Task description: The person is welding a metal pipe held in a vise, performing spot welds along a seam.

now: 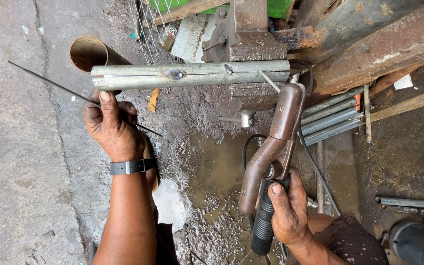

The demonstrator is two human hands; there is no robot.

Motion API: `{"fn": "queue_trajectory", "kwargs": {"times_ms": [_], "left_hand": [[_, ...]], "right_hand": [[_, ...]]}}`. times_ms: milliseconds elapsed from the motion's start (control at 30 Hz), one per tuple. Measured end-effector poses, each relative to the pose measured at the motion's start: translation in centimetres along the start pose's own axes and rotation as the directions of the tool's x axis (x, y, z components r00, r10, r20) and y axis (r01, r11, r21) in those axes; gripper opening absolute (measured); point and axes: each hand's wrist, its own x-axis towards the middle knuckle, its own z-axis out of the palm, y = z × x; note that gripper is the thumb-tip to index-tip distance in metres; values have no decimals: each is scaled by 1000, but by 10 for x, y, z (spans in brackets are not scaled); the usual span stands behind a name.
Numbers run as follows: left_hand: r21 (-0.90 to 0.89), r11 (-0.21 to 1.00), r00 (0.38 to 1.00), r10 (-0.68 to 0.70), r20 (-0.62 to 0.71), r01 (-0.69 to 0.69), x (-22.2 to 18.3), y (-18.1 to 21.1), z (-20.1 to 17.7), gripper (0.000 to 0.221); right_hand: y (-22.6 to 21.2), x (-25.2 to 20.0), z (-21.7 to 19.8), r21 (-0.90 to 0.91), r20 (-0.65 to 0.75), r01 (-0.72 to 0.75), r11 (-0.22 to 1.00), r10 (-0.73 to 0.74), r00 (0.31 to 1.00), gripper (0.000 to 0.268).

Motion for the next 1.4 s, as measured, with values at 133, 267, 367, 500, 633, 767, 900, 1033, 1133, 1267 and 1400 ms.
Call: {"fn": "queue_trajectory", "kwargs": {"times_ms": [133, 267, 367, 500, 633, 767, 900, 1033, 1133, 1267, 1400], "left_hand": [[12, 1000, 1000, 10, 5, -10, -1, 2, 2, 18], [9, 1000, 1000, 10, 8, -10, -1, 2, 2, 20], [-3, 1000, 1000, 2, 4, -2, -1, 2, 2, 21], [10, 1000, 1000, 8, 17, -8, -1, 3, 2, 21], [-1, 1000, 999, 28, 19, -28, 0, 1, 2, 19], [2, 1000, 1000, 20, 7, -20, 0, 1, 2, 18], [-12, 1000, 1000, 8, -7, -8, 1, -2, -1, 21], [-14, 1000, 1000, 18, 13, -18, 2, -3, -2, 19], [-6, 1000, 1000, 12, 19, -12, 1, 0, 0, 19], [15, 999, 999, 33, 1, -33, -1, 1, 2, 14], [18, 999, 1000, 28, 8, -29, -2, 3, 3, 19]], "right_hand": [[2, -2, -1, 29, 0, -15, 999, 15, 1000, 38], [4, -2, 0, 27, 2, -9, 1000, 9, 1000, 38], [4, -1, 0, 69, 20, -12, 998, 11, 1000, 37], [0, 0, 2, 21, 14, 7, 1000, -8, 1000, 40], [-4, 2, 5, 28, 34, 10, 1000, -10, 999, 39], [-7, 2, 7, 28, 51, 34, 999, -35, 998, 38], [-8, 0, 6, 9, 48, 19, 1000, -19, 999, 38], [-7, -1, 3, 36, 62, 10, 999, -12, 998, 37], [-6, -2, 0, 69, 21, -29, 997, 28, 999, 40], [-7, -3, 1, 19, 43, 10, 1000, -10, 999, 32], [3, 4, -17, -70, -32, 163, 984, -165, 986, 38]]}}
